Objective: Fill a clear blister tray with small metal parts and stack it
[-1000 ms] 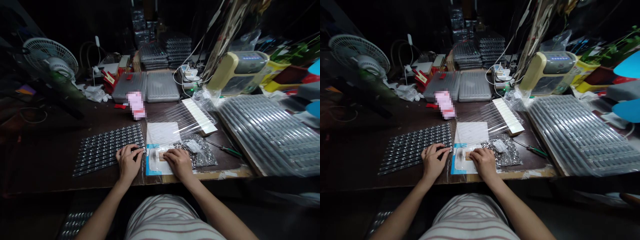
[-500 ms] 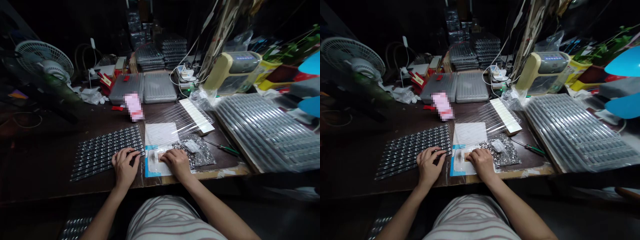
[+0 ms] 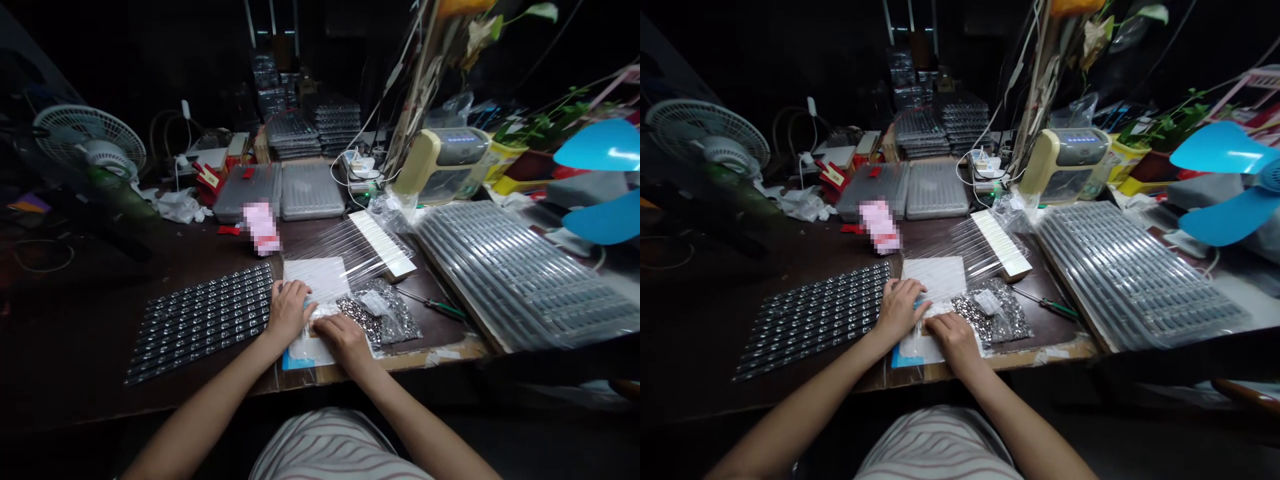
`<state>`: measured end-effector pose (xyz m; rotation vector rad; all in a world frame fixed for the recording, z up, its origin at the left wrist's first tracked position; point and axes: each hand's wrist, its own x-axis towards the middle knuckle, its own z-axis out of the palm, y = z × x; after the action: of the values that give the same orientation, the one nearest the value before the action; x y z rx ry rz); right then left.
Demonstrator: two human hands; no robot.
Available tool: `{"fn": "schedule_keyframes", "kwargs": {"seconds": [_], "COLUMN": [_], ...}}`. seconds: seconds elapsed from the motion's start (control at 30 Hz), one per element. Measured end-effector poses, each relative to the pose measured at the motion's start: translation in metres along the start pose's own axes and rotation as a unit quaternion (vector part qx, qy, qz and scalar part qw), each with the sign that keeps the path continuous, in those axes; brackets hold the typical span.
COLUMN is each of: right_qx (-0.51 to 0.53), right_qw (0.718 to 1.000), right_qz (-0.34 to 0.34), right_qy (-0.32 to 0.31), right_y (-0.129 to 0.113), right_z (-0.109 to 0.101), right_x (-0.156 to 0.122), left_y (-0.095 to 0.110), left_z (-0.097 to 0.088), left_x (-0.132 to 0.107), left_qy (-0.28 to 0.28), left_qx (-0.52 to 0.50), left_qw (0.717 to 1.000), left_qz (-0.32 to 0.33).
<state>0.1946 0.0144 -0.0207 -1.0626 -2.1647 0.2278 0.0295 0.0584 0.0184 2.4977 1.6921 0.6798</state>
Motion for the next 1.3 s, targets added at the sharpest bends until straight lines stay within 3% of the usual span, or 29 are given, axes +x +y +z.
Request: {"fn": "schedule_keyframes", "kwargs": {"seconds": [0.23, 0.47, 0.77, 1.13, 1.2, 1.23, 1.3], "right_qx": [0.018, 0.020, 0.049, 0.008, 0.004, 0.003, -0.049], "right_qw": [1.000, 0.999, 0.999, 1.000, 1.000, 0.997, 0.967], "right_qz": [-0.013, 0.023, 0.018, 0.017, 0.002, 0.000, 0.092], "right_qy": [-0.013, 0.011, 0.013, 0.005, 0.029, 0.072, 0.234], "right_y": [-0.003, 0.000, 0.003, -0.005, -0.002, 0.003, 0.019], "right_z": [-0.004, -0.001, 0.000, -0.004, -0.020, -0.034, -0.068], "right_x": [0.005, 0.001, -0.001, 0.008, 0.006, 0.004, -0.001], "left_y": [0.003, -0.001, 0.012, 0.021, 0.022, 0.022, 0.020], "left_z": [0.007, 0.007, -0.025, -0.041, -0.050, -0.056, -0.072], "left_x": [0.003, 0.006, 0.008, -0.010, -0.014, -0.016, -0.024], "left_qy": [-0.001, -0.035, 0.074, 0.126, 0.149, 0.162, 0.181], "left_qx": [-0.002, -0.026, -0.087, -0.152, -0.160, -0.164, -0.171], "left_qw": [1.000, 0.999, 0.993, 0.980, 0.976, 0.973, 0.968], "left_qz": [0.013, 0.024, 0.034, 0.017, 0.019, 0.022, 0.037]}}
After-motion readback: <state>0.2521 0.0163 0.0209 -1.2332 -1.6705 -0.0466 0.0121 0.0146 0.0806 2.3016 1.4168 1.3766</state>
